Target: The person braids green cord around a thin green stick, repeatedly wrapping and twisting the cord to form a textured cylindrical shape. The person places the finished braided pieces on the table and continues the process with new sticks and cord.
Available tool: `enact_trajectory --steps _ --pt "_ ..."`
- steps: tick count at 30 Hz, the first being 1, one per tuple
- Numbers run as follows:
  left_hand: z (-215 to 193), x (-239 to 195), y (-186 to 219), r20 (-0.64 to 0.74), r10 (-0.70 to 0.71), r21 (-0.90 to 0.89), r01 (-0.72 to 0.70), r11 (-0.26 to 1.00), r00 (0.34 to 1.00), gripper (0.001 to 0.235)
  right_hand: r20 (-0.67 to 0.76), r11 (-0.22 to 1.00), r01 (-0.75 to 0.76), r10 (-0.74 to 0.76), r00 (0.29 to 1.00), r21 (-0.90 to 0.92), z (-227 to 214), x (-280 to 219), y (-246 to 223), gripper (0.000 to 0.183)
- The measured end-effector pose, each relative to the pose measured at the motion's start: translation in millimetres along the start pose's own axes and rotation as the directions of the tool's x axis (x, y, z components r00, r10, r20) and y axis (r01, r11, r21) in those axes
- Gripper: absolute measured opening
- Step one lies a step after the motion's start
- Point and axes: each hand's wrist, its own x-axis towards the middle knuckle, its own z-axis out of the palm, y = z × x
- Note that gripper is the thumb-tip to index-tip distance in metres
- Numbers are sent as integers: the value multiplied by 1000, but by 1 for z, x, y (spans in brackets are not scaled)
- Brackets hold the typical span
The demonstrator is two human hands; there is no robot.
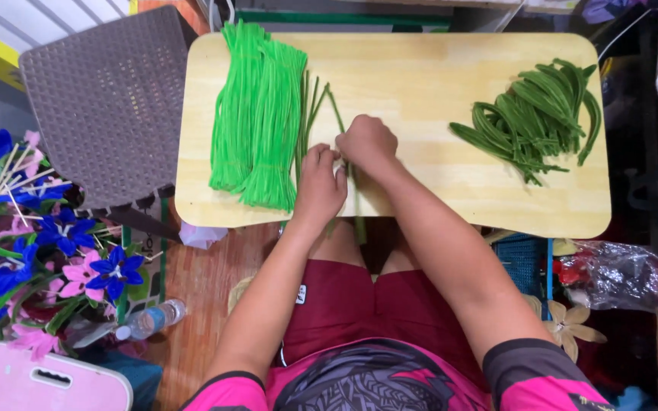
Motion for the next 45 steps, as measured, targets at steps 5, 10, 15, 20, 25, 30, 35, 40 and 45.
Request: enact_trajectory --steps 5,10,15,20,25,30,35,40,45 --pt "6 7 -7 -23 -68 -90 66 994 997 29 -120 721 119 -50 992 683 -1 -5 48 21" --pt "9 30 30 71 -165 -249 178 952 984 26 -145 267 171 -115 983 948 -7 -18 75 10" --pt "50 67 39 246 -399 -572 465 676 883 40 -148 254 161 -69 987 954 -4 -18 78 11" --pt "61 92 36 242 -531 -736 510 444 812 16 -206 255 210 -41 978 944 -11 -32 63 12" --pt "64 96 3 146 -547 -654 496 572 824 15 -200 58 203 -52 978 978 3 -12 77 10" --pt "37 87 10 -105 -152 -98 142 985 983 30 -280 149 284 -45 959 947 -4 -17 78 27" --pt "22 86 40 -100 -10 73 18 997 995 37 -258 130 262 -46 965 956 -6 -23 70 14" --pt "34 93 56 170 -398 -625 411 663 901 58 -278 142 295 -127 952 945 20 -1 93 11" --pt "59 94 29 373 -406 -912 410 7 834 24 -130 -7 132 -233 964 991 4 -16 90 20"
